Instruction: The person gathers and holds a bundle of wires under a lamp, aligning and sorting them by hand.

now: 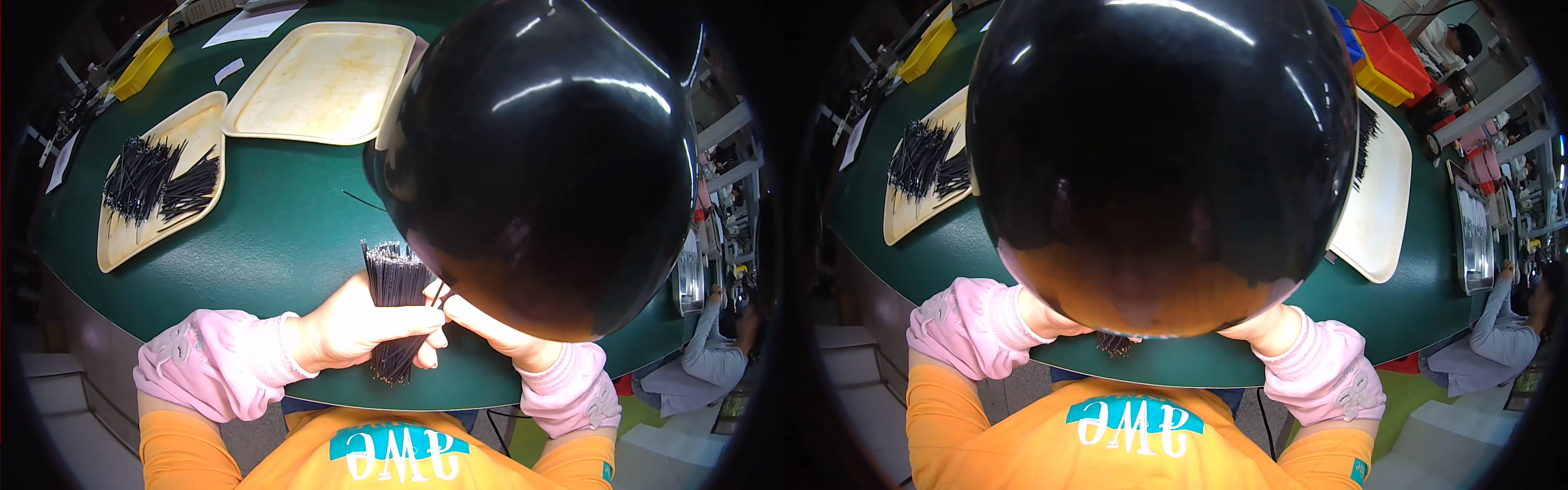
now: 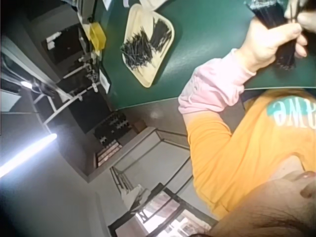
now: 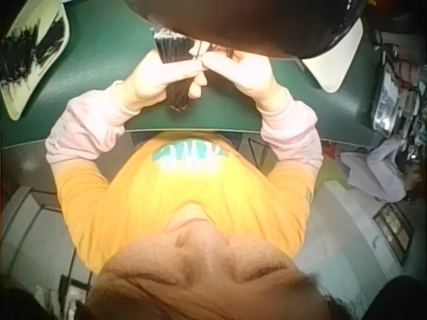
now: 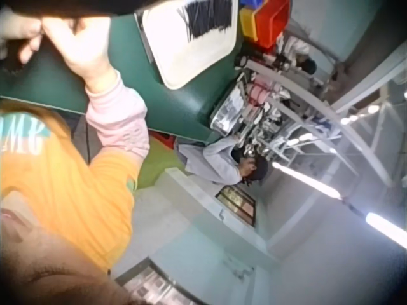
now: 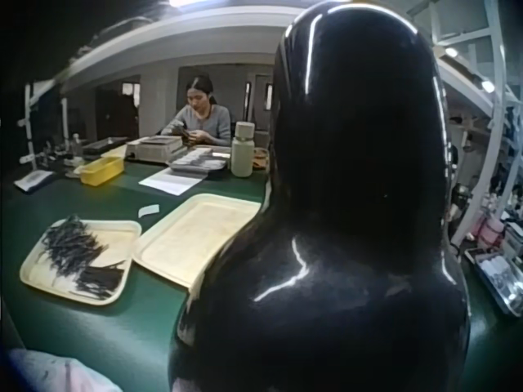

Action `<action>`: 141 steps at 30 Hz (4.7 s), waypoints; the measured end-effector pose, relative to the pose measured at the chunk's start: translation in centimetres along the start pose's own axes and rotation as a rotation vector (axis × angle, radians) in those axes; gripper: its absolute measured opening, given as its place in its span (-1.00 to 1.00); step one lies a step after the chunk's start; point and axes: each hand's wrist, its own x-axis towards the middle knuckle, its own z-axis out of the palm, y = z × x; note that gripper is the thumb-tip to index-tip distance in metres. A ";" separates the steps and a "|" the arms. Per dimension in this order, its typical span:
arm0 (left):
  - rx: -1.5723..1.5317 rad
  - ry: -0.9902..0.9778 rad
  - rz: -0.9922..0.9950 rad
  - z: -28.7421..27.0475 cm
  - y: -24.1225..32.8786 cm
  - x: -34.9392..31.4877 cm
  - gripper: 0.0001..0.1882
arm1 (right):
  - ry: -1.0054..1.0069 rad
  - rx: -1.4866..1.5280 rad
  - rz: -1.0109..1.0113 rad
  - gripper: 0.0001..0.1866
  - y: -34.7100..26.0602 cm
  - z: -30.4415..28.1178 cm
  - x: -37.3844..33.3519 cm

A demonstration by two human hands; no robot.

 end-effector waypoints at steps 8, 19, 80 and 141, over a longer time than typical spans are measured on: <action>-0.002 -0.034 0.061 -0.4 -0.5 0.2 -0.82 | 0.027 0.142 0.058 -0.80 0.3 -0.1 -0.4; 0.183 0.003 0.054 0.4 0.1 -0.2 -0.84 | 0.008 0.166 0.089 -0.77 -0.1 0.3 -0.3; 0.003 -0.066 0.036 0.4 0.4 0.1 -0.86 | 0.033 0.489 0.167 -0.82 2.8 -1.4 0.1; -0.017 -0.019 0.016 0.2 -0.2 0.2 -0.89 | -0.168 0.471 0.136 -0.83 2.1 -1.7 0.3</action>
